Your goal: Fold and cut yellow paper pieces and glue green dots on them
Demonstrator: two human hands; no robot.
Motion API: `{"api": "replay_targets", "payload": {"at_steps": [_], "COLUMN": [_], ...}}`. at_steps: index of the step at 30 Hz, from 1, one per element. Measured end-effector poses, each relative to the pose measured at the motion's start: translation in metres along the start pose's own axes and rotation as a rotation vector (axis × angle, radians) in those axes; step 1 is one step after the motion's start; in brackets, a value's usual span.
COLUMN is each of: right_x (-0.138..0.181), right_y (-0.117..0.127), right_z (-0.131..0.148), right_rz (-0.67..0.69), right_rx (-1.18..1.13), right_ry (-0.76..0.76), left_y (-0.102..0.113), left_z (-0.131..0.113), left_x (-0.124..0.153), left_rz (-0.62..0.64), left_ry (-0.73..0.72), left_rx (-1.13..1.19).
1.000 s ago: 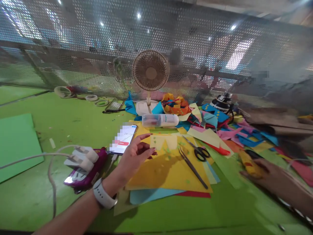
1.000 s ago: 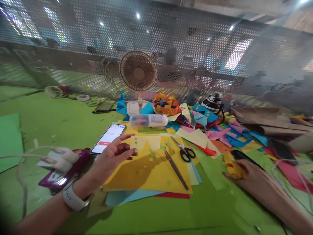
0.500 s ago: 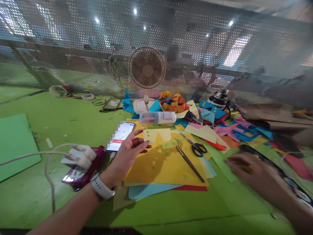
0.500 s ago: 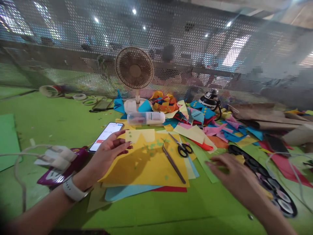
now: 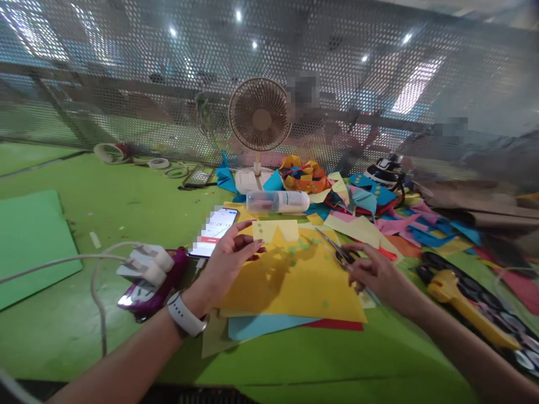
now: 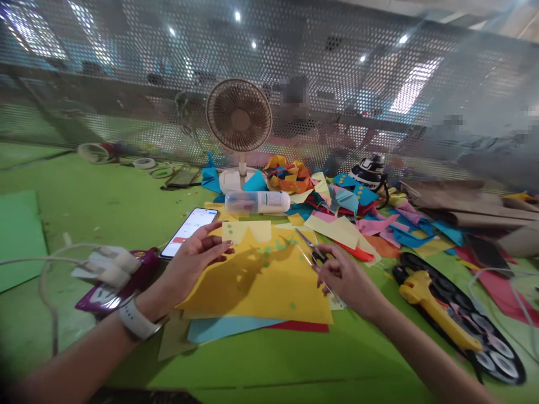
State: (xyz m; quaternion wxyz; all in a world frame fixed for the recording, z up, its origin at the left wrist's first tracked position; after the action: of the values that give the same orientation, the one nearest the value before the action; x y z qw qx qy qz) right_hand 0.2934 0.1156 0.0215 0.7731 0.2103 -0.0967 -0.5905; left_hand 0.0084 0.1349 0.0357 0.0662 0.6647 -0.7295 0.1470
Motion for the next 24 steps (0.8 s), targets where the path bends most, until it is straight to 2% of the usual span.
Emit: {"api": "replay_targets", "payload": {"at_steps": [5, 8, 11, 15, 20, 24], "right_x": [-0.003, -0.009, -0.02, -0.036, -0.042, -0.042], "right_y": [0.007, 0.006, -0.002, -0.015, -0.033, -0.037], "right_z": [0.014, 0.025, 0.036, 0.039, 0.036, 0.028], "right_rz": [-0.063, -0.075, -0.046, -0.086, 0.062, 0.14], "right_rx": [-0.604, -0.755, -0.646, -0.324, 0.05, 0.063], "right_ry": [-0.047, 0.005, 0.113, 0.227, 0.307, 0.292], "left_y": [0.004, 0.005, 0.005, 0.005, 0.005, 0.003], "left_z": [0.001, 0.001, 0.002, 0.003, 0.004, 0.004], "left_x": [-0.002, -0.003, -0.003, -0.005, -0.005, -0.006], "left_rz": [-0.023, -0.014, -0.007, -0.012, -0.032, -0.043], "left_ry": [0.0, -0.008, -0.005, -0.001, 0.017, 0.033], "left_rx": [0.002, 0.001, 0.0, 0.009, 0.005, -0.033]}}
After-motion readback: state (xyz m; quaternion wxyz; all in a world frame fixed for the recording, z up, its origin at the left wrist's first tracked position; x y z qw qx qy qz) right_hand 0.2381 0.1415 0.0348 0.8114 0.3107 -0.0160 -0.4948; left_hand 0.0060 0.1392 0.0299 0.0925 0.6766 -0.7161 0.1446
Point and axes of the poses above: each hand's wrist, its own x-axis away from the middle knuckle, its own y-axis out of the back of the hand, z = x × y, the point moved 6 cm from there along -x, towards the middle knuckle, and after that the axes turned 14 degrees about y, right-handed, at the moved point
